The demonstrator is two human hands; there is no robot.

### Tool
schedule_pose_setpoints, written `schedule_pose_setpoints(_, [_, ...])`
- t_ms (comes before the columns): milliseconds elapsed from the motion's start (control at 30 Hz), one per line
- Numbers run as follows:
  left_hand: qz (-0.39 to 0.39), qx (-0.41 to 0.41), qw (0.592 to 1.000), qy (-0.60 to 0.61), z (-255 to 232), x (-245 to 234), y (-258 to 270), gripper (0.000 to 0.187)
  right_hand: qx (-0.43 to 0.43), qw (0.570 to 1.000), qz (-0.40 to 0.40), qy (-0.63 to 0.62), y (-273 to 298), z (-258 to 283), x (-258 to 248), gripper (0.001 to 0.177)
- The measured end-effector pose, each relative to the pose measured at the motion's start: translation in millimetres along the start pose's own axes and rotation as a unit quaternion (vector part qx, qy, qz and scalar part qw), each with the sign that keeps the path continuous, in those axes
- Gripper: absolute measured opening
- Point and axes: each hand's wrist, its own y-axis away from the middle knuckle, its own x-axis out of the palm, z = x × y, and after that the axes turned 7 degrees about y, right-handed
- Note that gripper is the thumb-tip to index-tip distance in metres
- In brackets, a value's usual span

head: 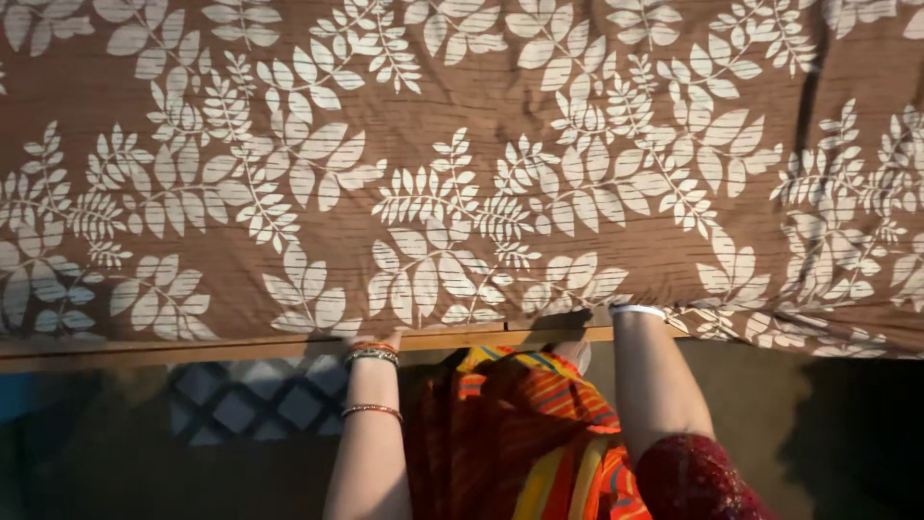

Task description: The person tucks the edges of a bedspread under a mattress, gathers pillows and laundry from the floor, and puts pillowcases onto two pillows by hand.

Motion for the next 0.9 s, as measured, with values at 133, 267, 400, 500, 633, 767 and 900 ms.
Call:
schedule_pose_setpoints(133, [-0.101,-0.099,0.258,0.956,-12,-32,31,0.064,0.032,0.996,-0.061,0.05,18,34,-21,0.052])
schedule_pose_setpoints(267, [-0.183,-0.242,0.259,0.917,-44,-84,71,0.081,0.069,0.983,-0.162,0.053,73,38,-65,0.053])
schedule_pose_setpoints(400, [-0.246,-0.178,0.23,0.925,-72,-96,75,0.089,0.041,0.983,-0.18,0.004,88,39,-88,0.054])
schedule_pose_setpoints(500, [-0.25,-0.092,0.233,0.935,-65,-77,65,0.091,0.026,0.992,-0.122,-0.025,34,35,-87,0.055])
schedule_pose_setpoints(633, [-0.198,-0.049,0.31,0.929,-50,-61,59,0.1,0.038,0.996,-0.072,-0.049,-19,37,-91,0.056])
schedule_pose_setpoints(767, [-0.194,-0.181,0.374,0.889,-56,-64,67,0.111,0.057,0.995,-0.062,-0.048,-22,41,-100,0.057])
schedule_pose_setpoints(900, [-0.175,-0.205,0.391,0.88,-57,-64,65,0.112,0.092,0.991,-0.085,-0.044,24,31,-95,0.057])
